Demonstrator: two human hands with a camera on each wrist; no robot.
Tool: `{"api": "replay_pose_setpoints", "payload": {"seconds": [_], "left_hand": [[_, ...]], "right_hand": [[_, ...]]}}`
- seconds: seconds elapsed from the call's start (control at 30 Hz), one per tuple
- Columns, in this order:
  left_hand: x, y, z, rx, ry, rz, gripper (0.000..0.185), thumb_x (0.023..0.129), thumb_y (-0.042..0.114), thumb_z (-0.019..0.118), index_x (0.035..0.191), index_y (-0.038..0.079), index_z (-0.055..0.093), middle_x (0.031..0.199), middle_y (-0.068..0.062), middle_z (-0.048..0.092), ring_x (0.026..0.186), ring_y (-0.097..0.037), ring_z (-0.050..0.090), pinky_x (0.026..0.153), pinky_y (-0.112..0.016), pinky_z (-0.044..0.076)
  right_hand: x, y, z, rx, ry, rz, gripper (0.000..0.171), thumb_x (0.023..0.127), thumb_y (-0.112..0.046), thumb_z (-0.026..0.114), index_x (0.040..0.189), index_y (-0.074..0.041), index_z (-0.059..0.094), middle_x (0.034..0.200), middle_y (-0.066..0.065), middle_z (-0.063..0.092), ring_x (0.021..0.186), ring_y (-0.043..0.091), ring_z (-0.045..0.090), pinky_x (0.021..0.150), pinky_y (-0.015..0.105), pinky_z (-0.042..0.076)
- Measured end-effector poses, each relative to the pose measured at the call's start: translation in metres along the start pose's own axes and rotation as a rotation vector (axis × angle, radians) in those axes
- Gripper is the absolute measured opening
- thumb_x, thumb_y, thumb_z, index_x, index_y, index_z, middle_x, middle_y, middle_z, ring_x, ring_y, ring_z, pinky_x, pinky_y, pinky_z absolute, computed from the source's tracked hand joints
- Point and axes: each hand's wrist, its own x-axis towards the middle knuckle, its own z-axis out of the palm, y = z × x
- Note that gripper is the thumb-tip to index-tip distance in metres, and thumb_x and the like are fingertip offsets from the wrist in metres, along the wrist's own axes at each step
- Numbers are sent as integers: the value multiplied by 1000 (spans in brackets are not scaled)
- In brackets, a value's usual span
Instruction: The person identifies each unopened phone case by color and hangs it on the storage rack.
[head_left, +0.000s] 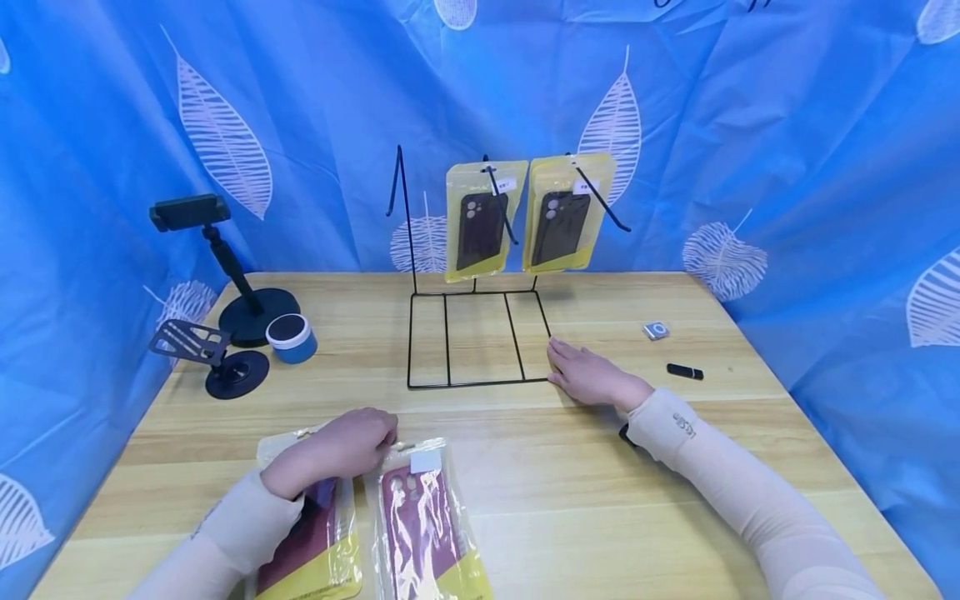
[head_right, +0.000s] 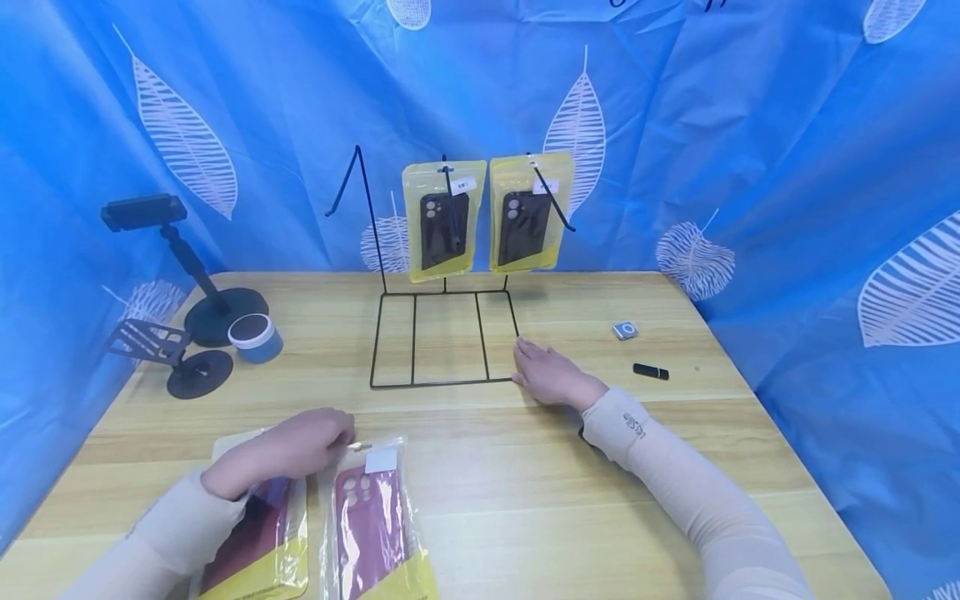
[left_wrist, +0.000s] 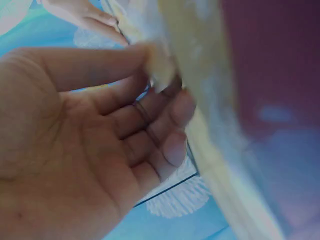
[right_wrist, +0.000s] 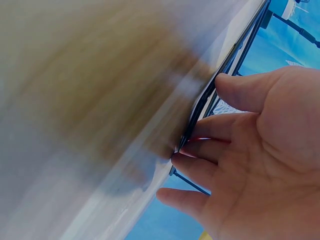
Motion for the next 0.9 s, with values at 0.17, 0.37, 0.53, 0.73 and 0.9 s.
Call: {"api": "replay_pose_setpoints", "payload": {"seconds": [0.17,0.37,0.53,0.73,0.9], "left_hand": [[6,2,-7,-93,179,13,13,97,5,56,89,13,50,64,5,44,54,-9,40,50,-22,35],[12,13,-15,-197,361,41,9,98,6,58,104,12,55,78,2,60,59,-7,46,55,-22,40],[15,22,-25,-174,620,179,15,97,4,60,111,9,59,88,-5,72,57,-4,50,51,-20,41],[28,35,-51,-66,920,403,19,91,-2,65,109,3,61,88,-7,73,50,-6,49,42,-16,32],[47,50,-78,-21,1057,543,18,89,-4,65,107,-1,61,88,-12,72,52,-15,58,41,-23,40]], "right_hand": [[0,1,-1,9,-7,14,62,108,-31,39,154,6,22,164,22,15,151,37,21,121,59,21],[0,1,0,9,-10,15,62,108,-31,38,155,5,21,164,22,13,151,37,20,121,59,20],[1,0,2,5,-13,10,62,108,-31,39,154,6,21,164,23,14,151,38,21,120,60,21],[0,0,1,4,-15,13,62,108,-31,38,155,6,21,164,23,13,151,38,21,120,59,21],[1,1,1,5,-13,8,63,108,-32,38,155,6,20,164,23,13,151,38,20,120,59,21]]}}
